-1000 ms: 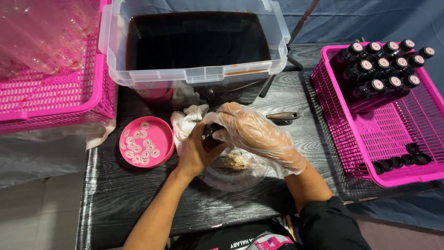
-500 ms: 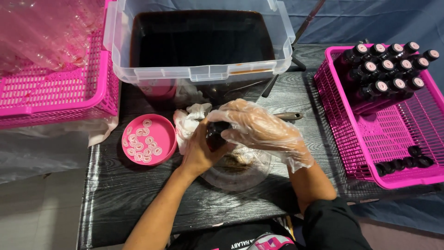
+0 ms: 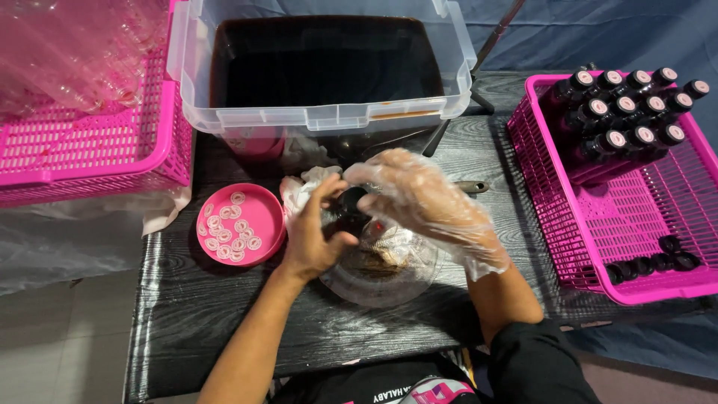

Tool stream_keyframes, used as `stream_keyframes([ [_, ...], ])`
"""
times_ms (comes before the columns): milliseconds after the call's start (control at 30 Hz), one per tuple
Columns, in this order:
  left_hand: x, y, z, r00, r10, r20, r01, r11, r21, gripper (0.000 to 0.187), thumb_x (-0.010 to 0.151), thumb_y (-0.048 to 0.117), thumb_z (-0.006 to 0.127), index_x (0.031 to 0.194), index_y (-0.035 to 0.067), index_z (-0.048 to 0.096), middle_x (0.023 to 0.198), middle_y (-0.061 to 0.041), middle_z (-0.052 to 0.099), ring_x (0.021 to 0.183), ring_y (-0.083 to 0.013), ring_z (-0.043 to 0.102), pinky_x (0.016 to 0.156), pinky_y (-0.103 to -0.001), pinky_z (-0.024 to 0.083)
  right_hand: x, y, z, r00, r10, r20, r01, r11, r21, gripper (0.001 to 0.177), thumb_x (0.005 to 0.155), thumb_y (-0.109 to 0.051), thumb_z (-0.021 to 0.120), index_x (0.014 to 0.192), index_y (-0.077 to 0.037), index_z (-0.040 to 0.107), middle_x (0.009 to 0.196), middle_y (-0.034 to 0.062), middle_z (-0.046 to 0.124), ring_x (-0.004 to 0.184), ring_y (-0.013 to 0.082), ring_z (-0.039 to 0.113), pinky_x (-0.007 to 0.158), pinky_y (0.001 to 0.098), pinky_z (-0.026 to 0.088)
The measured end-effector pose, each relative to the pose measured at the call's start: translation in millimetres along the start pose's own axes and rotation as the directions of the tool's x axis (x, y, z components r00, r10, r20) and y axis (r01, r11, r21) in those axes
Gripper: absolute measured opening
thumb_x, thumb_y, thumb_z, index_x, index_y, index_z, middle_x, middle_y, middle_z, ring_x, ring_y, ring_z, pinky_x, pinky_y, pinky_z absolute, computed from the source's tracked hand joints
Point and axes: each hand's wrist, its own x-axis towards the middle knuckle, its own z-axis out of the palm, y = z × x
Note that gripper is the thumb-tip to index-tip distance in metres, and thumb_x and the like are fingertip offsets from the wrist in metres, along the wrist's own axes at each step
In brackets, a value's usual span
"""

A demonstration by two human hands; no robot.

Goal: Manually capping small bottles and wiping them clean with a cloth on a packaging line.

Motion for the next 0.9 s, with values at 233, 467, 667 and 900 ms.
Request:
stream_keyframes([
  [233,10.6,-44.0,-19.0,0.933,0.214,-0.291,-0.078,0.906,0.417,0.031,0.095,0.010,0.068,0.126,0.010,0.066,0.119,-0.006,0.066,0.112,-0.0296,0.064,0.096,-0.039,0.052,-6.3,-17.1,-31.5,0.969,0.069,-0.235,-0.068,0.998,0.013,0.042,0.099,-0.039,0.070,0.116,-0.001,0.071,0.109,0.0211,0.069,0.105,0.0329,0.070,0.087,0.0428,0.059],
  [467,1.1,-70.4,-3.5,0.978,0.134,-0.159,0.042,0.624,0.780,0.034,0.092,0.028,0.070,0.124,0.019,0.067,0.114,0.000,0.068,0.116,-0.0224,0.059,0.090,-0.040,0.051,-11.2,-1.6,-16.8,0.965,0.011,-0.261,-0.026,0.998,-0.055,0.040,0.094,-0.039,0.075,0.115,-0.005,0.072,0.113,0.0149,0.070,0.107,0.0281,0.070,0.085,0.0378,0.059],
  [667,8.0,-66.0,-13.3,0.906,0.323,-0.272,0.016,0.618,0.786,0.009,0.096,0.021,0.069,0.104,0.023,0.071,0.090,0.003,0.067,0.084,-0.0192,0.064,0.081,-0.034,0.049,-12.8,12.6,-2.9,0.955,-0.071,-0.289,0.030,0.989,-0.145,0.040,0.089,-0.040,0.080,0.114,-0.010,0.074,0.118,0.0074,0.071,0.109,0.0223,0.071,0.084,0.0318,0.060],
  [900,12.9,-31.7,-32.3,0.825,-0.172,-0.538,0.106,0.983,-0.152,0.013,0.098,0.011,0.064,0.107,0.014,0.072,0.094,0.000,0.072,0.088,-0.0135,0.067,0.082,-0.028,0.054,-1.3,-26.2,-8.9,0.907,-0.052,-0.418,0.064,0.998,0.015,0.040,0.095,-0.022,0.072,0.114,0.013,0.067,0.105,0.0221,0.068,0.098,0.0278,0.067,0.076,0.0333,0.057],
])
